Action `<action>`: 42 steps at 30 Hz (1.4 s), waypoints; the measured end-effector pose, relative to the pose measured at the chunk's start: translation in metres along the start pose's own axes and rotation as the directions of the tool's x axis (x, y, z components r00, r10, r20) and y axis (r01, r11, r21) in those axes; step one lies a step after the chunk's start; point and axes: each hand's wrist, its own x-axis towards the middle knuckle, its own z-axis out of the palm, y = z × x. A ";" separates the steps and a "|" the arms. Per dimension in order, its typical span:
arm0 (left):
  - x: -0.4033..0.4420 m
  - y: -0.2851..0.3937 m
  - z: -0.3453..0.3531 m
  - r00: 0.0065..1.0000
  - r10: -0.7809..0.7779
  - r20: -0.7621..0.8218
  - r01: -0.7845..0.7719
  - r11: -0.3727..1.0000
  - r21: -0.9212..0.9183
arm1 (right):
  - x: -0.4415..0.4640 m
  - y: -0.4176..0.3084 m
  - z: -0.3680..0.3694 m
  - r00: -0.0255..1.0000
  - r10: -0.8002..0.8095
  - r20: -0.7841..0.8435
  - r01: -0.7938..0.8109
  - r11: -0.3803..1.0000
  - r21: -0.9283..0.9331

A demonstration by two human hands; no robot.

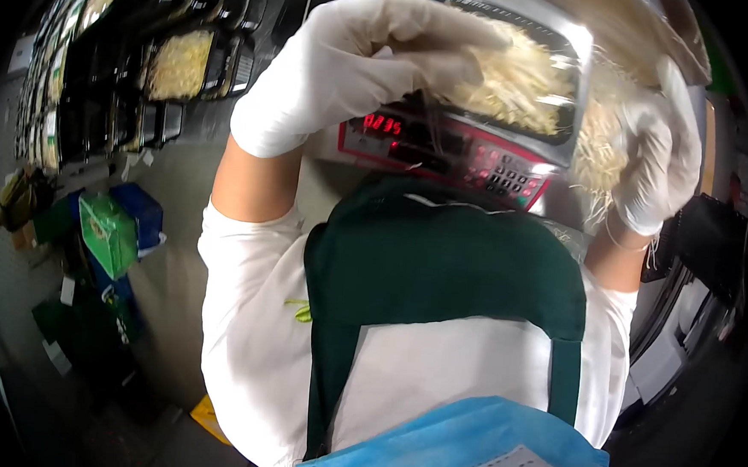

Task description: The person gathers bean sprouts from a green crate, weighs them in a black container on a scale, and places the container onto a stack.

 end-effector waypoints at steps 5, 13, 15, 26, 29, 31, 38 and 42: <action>0.019 -0.046 0.009 0.904 0.423 -0.071 -0.285 0.717 0.637 | -0.024 0.033 0.000 0.952 0.303 -0.048 -0.302 0.953 0.039; 0.064 -0.100 -0.010 0.832 0.265 -0.486 -0.030 0.898 0.439 | 0.004 0.127 0.019 0.885 0.459 0.077 -0.463 0.885 0.045; 0.060 -0.107 -0.012 0.859 -0.019 -0.512 0.053 0.997 0.051 | 0.005 0.071 0.030 0.878 0.310 0.365 -0.456 0.773 0.440; 0.063 -0.120 -0.019 0.846 -0.333 -0.416 0.184 0.916 -0.358 | 0.020 0.073 0.043 0.907 0.147 0.394 0.302 0.425 -0.853; 0.058 -0.105 -0.006 0.873 -0.140 -0.468 0.066 0.983 -0.170 | 0.002 0.057 0.056 0.868 0.280 0.410 0.309 0.342 -0.888; 0.063 -0.099 -0.014 0.876 0.174 -0.450 -0.002 0.934 0.356 | -0.003 0.061 0.056 0.869 0.265 0.417 0.324 0.329 -0.887; 0.063 -0.079 0.013 0.705 0.710 0.003 -0.256 0.249 0.934 | -0.002 0.057 0.063 0.871 0.272 0.409 0.315 0.331 -0.890; 0.056 -0.084 0.002 0.772 0.490 -0.406 -0.192 0.787 0.586 | 0.006 0.021 0.056 0.948 -0.013 0.318 0.316 0.164 -0.935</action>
